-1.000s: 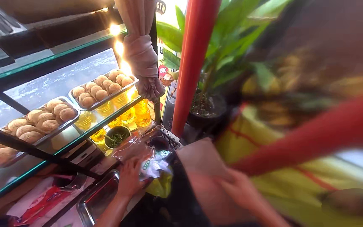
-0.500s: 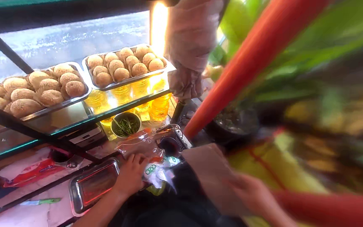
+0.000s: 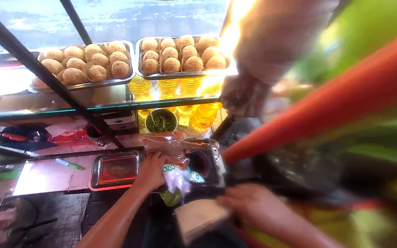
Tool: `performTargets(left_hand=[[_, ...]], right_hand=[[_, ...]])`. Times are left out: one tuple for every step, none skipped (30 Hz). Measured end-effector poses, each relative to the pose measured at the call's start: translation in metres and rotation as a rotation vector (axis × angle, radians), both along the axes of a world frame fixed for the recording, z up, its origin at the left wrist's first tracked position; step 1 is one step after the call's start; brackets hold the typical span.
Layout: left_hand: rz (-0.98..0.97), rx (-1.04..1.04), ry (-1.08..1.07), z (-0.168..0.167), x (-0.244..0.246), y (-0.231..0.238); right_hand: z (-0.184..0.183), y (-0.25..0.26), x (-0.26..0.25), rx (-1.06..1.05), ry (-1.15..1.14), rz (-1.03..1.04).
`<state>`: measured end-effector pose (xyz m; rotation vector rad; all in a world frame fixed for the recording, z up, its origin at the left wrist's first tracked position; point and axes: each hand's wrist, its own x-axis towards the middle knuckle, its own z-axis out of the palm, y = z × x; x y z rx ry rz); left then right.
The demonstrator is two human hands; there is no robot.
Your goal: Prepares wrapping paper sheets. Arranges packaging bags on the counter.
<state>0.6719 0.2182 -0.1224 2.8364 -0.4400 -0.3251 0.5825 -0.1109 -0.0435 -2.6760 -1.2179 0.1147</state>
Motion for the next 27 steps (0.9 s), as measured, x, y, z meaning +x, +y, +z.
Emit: performTargets(left_hand=[[0.026,0.008,0.022,0.002,0.002,-0.004],[0.052,0.024,0.05,0.005,0.003,-0.008],[0.075,0.039,0.076,0.008,0.004,-0.012],[0.092,0.051,0.08,0.01,0.004,-0.015],[0.107,0.056,0.079,0.012,0.005,-0.017],[0.116,0.065,0.079,0.013,0.006,-0.02],[0.119,0.078,0.082,0.015,0.007,-0.022],[0.118,0.105,0.097,0.017,0.008,-0.025],[0.108,0.145,0.128,0.02,0.01,-0.028],[0.086,0.191,0.151,0.022,0.013,-0.032],[0.066,0.23,0.174,0.026,0.015,-0.035],[0.051,0.256,0.198,0.03,0.016,-0.038],[0.041,0.277,0.22,0.033,0.017,-0.04],[0.036,0.29,0.236,0.036,0.018,-0.042],[0.031,0.298,0.247,0.039,0.019,-0.043],[0.019,0.3,0.249,0.039,0.019,-0.043],[-0.004,0.291,0.231,0.038,0.018,-0.043],[-0.045,0.277,0.192,0.035,0.015,-0.042],[-0.107,0.251,0.12,0.031,0.012,-0.039],[-0.187,0.219,0.032,0.027,0.008,-0.034],[-0.29,0.158,-0.086,0.021,0.003,-0.026],[-0.414,0.078,-0.225,0.015,0.0,-0.018],[-0.54,0.001,-0.337,0.01,-0.002,-0.012],[-0.671,-0.052,-0.425,0.005,-0.003,-0.011],[-0.79,-0.096,-0.493,0.002,-0.004,-0.013],[-0.892,-0.129,-0.536,-0.001,-0.004,-0.018],[-0.96,-0.153,-0.543,-0.003,-0.002,-0.025]], right_hand=[[-0.004,0.012,0.002,-0.023,-0.002,0.002],[-0.008,0.024,0.004,-0.049,-0.009,-0.004],[-0.01,0.036,0.005,-0.069,-0.027,-0.019],[-0.009,0.047,0.007,-0.083,-0.057,-0.039],[-0.006,0.055,0.011,-0.097,-0.096,-0.058],[-0.001,0.061,0.015,-0.114,-0.127,-0.074],[0.005,0.066,0.017,-0.129,-0.156,-0.085],[0.01,0.069,0.019,-0.138,-0.191,-0.089],[0.014,0.071,0.019,-0.15,-0.223,-0.09],[0.016,0.074,0.018,-0.17,-0.248,-0.09],[0.017,0.077,0.016,-0.193,-0.263,-0.09],[0.017,0.08,0.014,-0.216,-0.272,-0.09],[0.018,0.084,0.013,-0.232,-0.273,-0.09],[0.018,0.087,0.014,-0.238,-0.269,-0.087],[0.019,0.091,0.016,-0.237,-0.258,-0.085],[0.019,0.096,0.018,-0.229,-0.237,-0.092],[0.019,0.099,0.018,-0.236,-0.195,-0.108],[0.02,0.101,0.019,-0.258,-0.128,-0.127],[0.023,0.1,0.021,-0.277,-0.056,-0.135],[0.024,0.095,0.023,-0.295,0.013,-0.126],[0.025,0.088,0.025,-0.312,0.077,-0.109],[0.026,0.08,0.025,-0.328,0.136,-0.099],[0.026,0.07,0.024,-0.32,0.147,-0.098],[0.025,0.061,0.023,-0.308,0.15,-0.1],[0.023,0.052,0.02,-0.289,0.138,-0.099],[0.021,0.046,0.016,-0.266,0.117,-0.1],[0.02,0.042,0.012,-0.246,0.107,-0.106]])
